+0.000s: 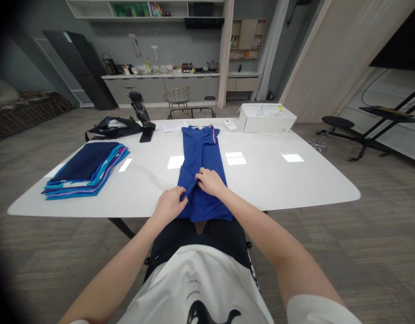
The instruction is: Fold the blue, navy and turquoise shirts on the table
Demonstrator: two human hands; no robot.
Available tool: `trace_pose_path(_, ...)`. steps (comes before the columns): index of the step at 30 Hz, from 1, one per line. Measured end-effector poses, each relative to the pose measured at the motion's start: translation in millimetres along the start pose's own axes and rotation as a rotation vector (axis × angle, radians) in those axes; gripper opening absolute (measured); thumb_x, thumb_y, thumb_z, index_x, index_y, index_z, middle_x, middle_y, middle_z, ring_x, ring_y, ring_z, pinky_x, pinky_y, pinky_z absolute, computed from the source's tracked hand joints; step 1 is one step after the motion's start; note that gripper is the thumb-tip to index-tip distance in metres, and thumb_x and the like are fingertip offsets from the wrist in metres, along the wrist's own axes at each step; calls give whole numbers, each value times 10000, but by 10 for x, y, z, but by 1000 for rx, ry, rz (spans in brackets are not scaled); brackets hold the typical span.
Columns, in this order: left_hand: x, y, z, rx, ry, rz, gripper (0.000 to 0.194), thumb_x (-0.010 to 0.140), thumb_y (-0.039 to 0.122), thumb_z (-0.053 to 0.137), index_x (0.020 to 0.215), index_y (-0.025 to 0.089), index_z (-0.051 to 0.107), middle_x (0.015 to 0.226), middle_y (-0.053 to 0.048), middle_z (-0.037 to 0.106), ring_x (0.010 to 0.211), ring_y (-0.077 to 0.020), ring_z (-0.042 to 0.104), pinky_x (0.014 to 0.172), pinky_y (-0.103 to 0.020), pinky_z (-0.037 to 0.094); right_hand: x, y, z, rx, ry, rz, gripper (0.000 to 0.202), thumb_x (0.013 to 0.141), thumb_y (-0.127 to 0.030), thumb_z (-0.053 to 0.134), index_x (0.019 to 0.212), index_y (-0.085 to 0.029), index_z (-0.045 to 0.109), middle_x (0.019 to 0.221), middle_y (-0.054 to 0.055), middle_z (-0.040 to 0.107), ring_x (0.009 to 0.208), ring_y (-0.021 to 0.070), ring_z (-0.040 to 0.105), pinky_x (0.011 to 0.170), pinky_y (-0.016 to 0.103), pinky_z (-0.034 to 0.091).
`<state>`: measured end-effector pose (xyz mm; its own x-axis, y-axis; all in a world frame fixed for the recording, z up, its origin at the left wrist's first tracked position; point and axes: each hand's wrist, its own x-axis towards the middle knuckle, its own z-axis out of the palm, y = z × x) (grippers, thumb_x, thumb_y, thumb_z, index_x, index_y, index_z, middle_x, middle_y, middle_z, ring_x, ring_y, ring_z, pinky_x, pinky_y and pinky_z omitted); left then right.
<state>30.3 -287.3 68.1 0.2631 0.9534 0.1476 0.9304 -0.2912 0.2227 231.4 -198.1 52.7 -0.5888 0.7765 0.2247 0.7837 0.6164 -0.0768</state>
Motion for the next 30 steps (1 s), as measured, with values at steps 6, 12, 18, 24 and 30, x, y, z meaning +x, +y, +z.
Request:
trace_pose_path(6, -208, 127, 172, -115, 36, 39, 192, 938, 174, 534, 1078, 227, 655, 1063, -45, 702, 977, -204, 678, 821, -313, 482, -224, -89, -5, 89, -19, -147, 149, 938, -149, 606, 1045, -230, 669, 1080, 47, 608, 950, 192, 592, 789, 309, 368)
trace_pose_path(12, -376, 122, 196, 30, 58, 106, 104, 913, 159, 564, 985, 205, 624, 992, -69, 692, 980, -266, 651, 888, -431, 443, -429, -41, -103, 110, 53, -49, 125, 916, -198, 652, 1041, -208, 656, 1053, 54, 600, 942, 203, 577, 786, 313, 367)
trace_pose_path(18, -375, 169, 252, -240, 221, 220, 152, 1038, 216, 439, 1129, 227, 561, 1093, -45, 706, 1023, -198, 653, 982, -396, 422, -634, -184, -129, 186, 35, -173, 154, 888, -209, 693, 1042, -213, 679, 1069, 56, 601, 961, 200, 579, 823, 322, 377)
trace_pose_path(24, -405, 117, 315, -12, 157, 228, 403, 904, 299, 690, 1271, 222, 543, 1194, -85, 666, 1089, -285, 613, 934, -440, 437, -810, -216, -127, 293, 130, -116, 225, 870, -104, 645, 1059, -212, 704, 1052, 52, 618, 961, 199, 595, 840, 330, 421)
trace_pose_path(30, -445, -41, 405, 31, 182, 160, 329, 848, 76, 633, 1142, 218, 595, 1023, -51, 687, 948, -249, 625, 897, -392, 455, -938, -179, -130, 214, 226, -113, 242, 872, -82, 631, 1061, -201, 722, 1036, 73, 649, 922, 215, 589, 819, 358, 441)
